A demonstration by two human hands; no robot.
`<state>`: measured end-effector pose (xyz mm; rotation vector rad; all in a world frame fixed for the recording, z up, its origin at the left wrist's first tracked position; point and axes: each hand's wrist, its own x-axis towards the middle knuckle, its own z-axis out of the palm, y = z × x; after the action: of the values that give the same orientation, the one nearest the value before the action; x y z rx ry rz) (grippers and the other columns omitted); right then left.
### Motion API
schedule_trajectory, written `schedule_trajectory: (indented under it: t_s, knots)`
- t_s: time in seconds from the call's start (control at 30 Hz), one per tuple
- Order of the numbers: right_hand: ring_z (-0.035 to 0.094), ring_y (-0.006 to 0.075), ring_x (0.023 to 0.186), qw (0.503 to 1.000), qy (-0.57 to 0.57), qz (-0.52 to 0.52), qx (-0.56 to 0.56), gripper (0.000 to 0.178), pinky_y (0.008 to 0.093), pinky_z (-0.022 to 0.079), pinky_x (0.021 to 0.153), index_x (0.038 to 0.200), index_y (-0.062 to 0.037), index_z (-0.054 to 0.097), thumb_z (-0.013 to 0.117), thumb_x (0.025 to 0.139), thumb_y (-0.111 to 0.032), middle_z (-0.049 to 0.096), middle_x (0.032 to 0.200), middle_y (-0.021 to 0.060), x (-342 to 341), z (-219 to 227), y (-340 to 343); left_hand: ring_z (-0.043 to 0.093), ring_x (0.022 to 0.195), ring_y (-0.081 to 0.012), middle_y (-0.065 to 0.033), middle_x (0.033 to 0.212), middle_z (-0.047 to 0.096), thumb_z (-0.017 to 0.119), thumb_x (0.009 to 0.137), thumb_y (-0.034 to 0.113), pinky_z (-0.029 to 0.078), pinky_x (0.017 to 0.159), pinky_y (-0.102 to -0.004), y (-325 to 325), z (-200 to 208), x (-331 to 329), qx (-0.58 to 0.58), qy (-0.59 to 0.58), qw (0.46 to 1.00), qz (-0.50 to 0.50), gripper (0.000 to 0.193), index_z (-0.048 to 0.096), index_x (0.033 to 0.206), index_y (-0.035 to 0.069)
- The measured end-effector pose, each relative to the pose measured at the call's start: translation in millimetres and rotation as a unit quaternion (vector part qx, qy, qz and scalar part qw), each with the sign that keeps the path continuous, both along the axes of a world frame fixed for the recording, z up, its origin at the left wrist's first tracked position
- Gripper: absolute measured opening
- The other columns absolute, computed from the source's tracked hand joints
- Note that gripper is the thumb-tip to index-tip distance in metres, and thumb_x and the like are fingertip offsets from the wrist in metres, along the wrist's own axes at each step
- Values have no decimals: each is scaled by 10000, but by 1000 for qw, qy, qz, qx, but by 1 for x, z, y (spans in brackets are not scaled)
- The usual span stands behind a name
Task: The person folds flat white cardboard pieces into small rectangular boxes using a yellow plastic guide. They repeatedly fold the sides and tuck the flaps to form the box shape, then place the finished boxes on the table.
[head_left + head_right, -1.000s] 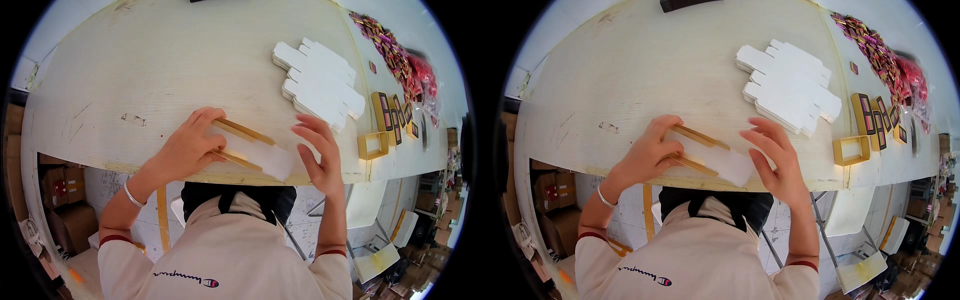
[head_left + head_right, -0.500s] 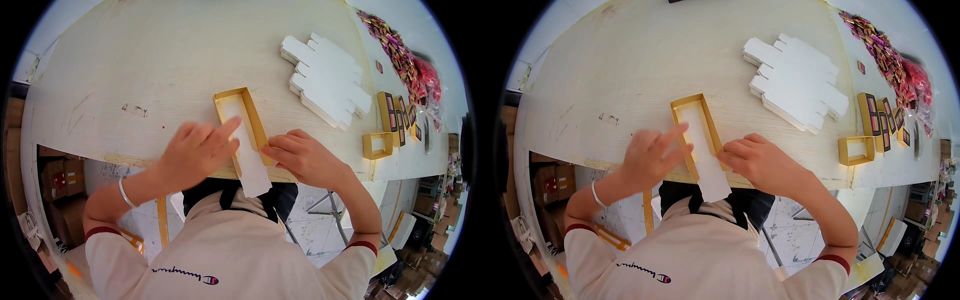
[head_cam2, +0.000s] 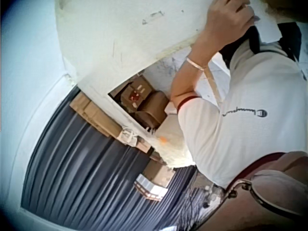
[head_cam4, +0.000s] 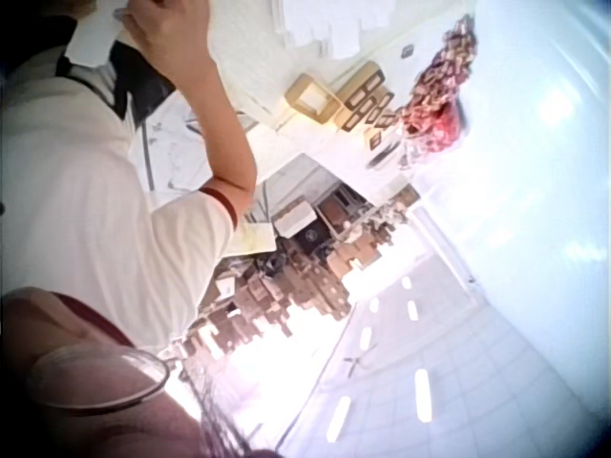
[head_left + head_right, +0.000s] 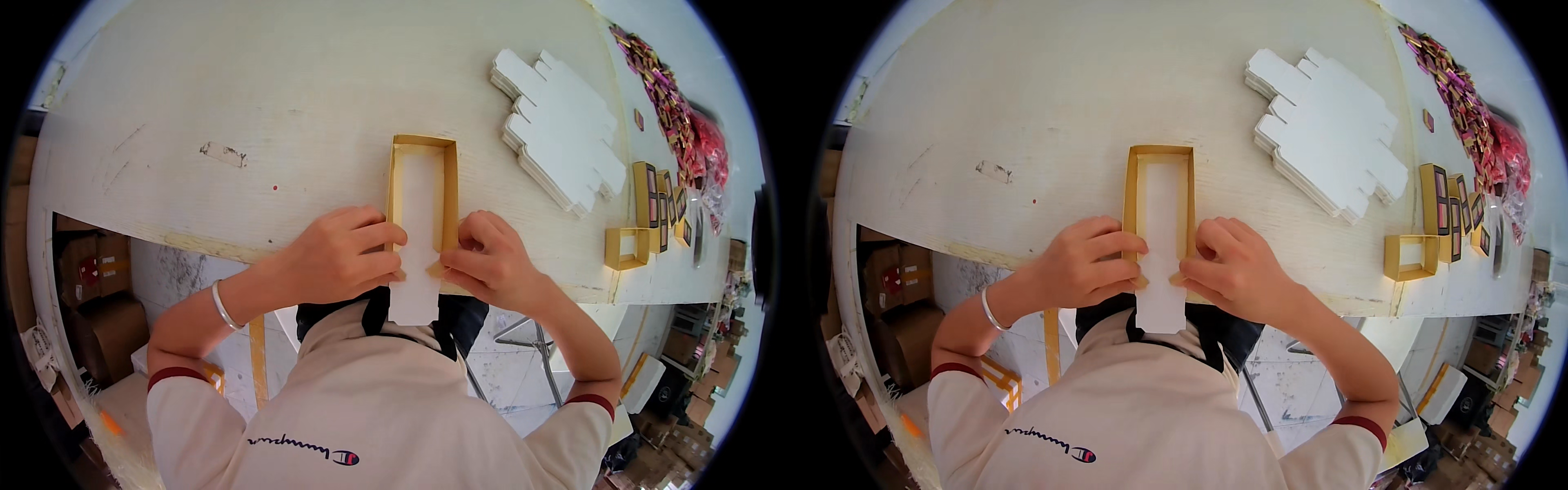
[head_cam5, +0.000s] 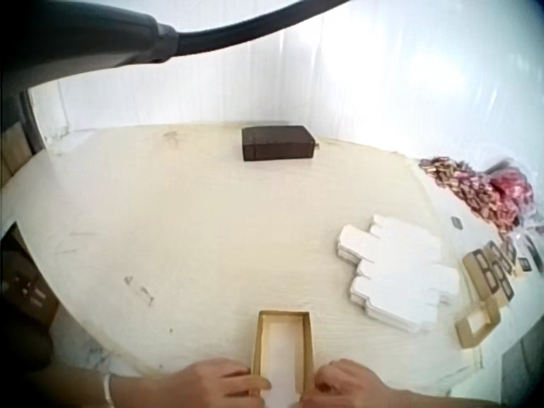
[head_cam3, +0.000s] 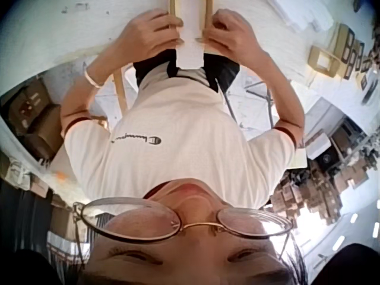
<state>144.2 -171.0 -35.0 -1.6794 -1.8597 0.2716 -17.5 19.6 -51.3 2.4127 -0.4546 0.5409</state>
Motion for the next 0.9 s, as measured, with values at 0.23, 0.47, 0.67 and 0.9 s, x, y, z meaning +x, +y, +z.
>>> schedule_trajectory:
  t_s: [0.23, 0.47, 0.67, 0.9]
  knots:
    - [472, 219, 635, 996, -57, -69, 30, 182, 329, 381, 609, 728, -72, 538, 720, 717, -73, 428, 714, 54, -19, -10, 5, 539, 659, -229, -62, 827, 605, 741, 729, 59, 466, 574, -323, -17, -4, 1, -44, 18, 996, 71, 138, 612, 774, 45]
    - [506, 244, 652, 997, 17, -66, -21, 152, 337, 389, 641, 829, -64, 554, 675, 749, -19, 484, 742, 64, -18, -5, 6, 527, 637, -239, -46, 762, 591, 714, 764, 57, 443, 575, -333, -22, 5, 7, -107, 78, 989, 71, 113, 662, 863, 69]
    - [516, 280, 694, 995, 55, -63, -47, 319, 346, 400, 674, 1019, -49, 528, 648, 735, 31, 536, 792, 89, -18, -1, 5, 531, 623, -223, -32, 745, 554, 690, 792, 104, 443, 548, -330, -28, 9, 9, -93, 102, 986, 98, 70, 651, 849, 90]
    - [580, 258, 960, 994, -85, -59, -30, 321, 385, 450, 829, 1054, -94, 612, 624, 754, 21, 590, 1074, 99, -28, 22, -17, 532, 595, -222, -31, 672, 522, 694, 785, 84, 422, 508, -352, -25, 4, 6, -147, 108, 977, 107, 8, 687, 785, 87]
